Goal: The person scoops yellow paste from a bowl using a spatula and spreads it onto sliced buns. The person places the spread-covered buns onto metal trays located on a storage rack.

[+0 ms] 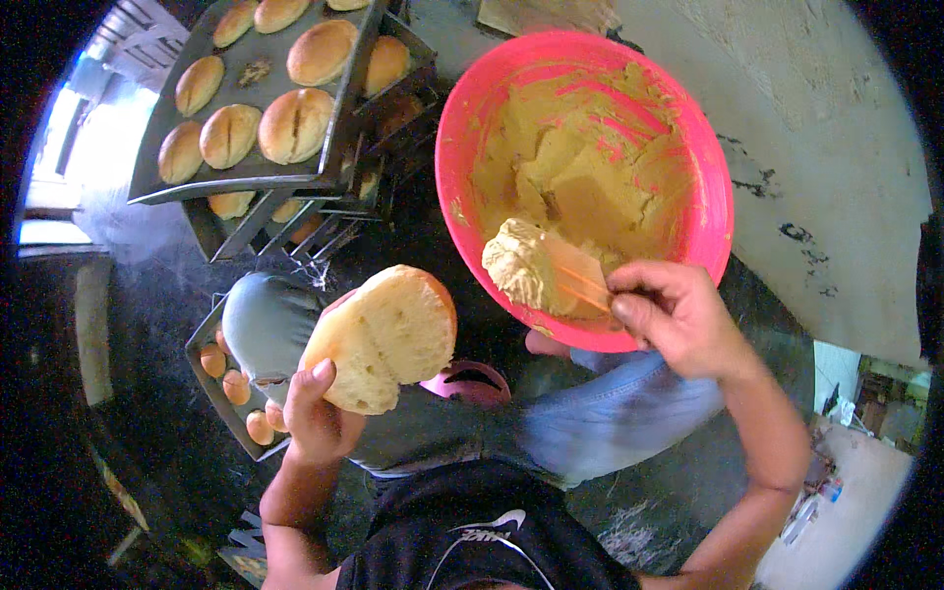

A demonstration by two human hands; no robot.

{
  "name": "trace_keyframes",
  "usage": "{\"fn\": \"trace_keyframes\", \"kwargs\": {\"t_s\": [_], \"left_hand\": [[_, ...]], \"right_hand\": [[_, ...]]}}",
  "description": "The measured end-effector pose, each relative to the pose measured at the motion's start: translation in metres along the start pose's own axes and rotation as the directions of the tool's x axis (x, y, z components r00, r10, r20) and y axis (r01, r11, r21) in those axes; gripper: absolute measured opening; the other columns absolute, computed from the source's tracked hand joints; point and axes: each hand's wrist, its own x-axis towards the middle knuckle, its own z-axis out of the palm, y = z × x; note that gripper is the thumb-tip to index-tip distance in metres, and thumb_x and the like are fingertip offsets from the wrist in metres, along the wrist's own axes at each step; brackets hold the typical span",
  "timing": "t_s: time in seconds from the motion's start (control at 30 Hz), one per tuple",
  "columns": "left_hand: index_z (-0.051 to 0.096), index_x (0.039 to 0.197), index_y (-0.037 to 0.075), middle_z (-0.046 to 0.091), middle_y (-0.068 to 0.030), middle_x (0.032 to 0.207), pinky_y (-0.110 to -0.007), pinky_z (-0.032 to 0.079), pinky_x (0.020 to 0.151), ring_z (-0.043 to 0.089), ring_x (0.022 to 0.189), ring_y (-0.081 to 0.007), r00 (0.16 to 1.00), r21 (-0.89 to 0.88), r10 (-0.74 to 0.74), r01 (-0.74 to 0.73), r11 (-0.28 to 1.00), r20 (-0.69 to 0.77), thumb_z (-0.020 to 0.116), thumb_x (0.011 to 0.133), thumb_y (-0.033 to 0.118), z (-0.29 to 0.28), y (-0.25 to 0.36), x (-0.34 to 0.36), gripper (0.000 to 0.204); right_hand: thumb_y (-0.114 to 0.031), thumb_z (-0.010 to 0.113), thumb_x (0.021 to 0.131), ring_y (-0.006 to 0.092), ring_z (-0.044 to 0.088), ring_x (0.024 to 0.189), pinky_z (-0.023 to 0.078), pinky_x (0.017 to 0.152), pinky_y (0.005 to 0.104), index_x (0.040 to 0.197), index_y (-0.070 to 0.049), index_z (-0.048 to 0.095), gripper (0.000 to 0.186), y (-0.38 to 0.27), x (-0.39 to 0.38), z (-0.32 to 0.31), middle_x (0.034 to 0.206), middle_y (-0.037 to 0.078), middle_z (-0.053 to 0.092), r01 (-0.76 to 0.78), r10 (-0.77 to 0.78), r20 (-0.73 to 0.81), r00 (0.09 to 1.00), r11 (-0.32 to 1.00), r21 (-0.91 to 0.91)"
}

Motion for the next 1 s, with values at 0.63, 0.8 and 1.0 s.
{"fn": "trace_keyframes", "kwargs": {"t_s": [0.63,0.8,1.0], "left_hand": [[0.041,0.138,0.001,0.056,-0.0171,0.129,-0.041,0.054,0.086,0.06,0.112,-0.0294,0.983,-0.339,0.122,-0.07,0.938,0.135,0.047,0.09,0.047,0.016,0.035,-0.022,0.066],[0.048,0.132,0.002,0.056,-0.0186,0.13,-0.048,0.047,0.098,0.058,0.116,-0.0343,0.991,-0.312,0.021,0.021,0.95,0.131,0.054,0.085,0.052,0.012,0.046,-0.025,0.069],[0.042,0.135,0.002,0.052,-0.0176,0.132,-0.047,0.045,0.101,0.054,0.121,-0.0319,0.955,-0.17,0.004,0.049,0.984,0.298,0.055,0.085,0.052,0.024,0.028,0.004,0.072]], "right_hand": [[-0.01,0.068,0.072,0.0219,0.057,0.08,0.048,0.063,0.0341,0.114,-0.016,0.069,0.043,-0.046,-0.052,0.058,0.099,0.005,0.061,0.356,-0.702,0.252,0.666,0.003,-0.935],[-0.006,0.054,0.091,0.0194,0.061,0.071,0.052,0.061,0.0334,0.113,-0.006,0.059,0.023,-0.005,-0.041,0.06,0.094,0.009,0.064,0.402,-0.544,-0.308,0.78,0.814,-0.42],[-0.018,0.041,0.102,0.0206,0.062,0.097,0.055,0.069,0.0301,0.108,-0.004,0.046,0.015,0.009,-0.006,0.105,0.119,0.017,0.057,0.239,-0.153,-0.214,0.965,0.849,0.472]]}}
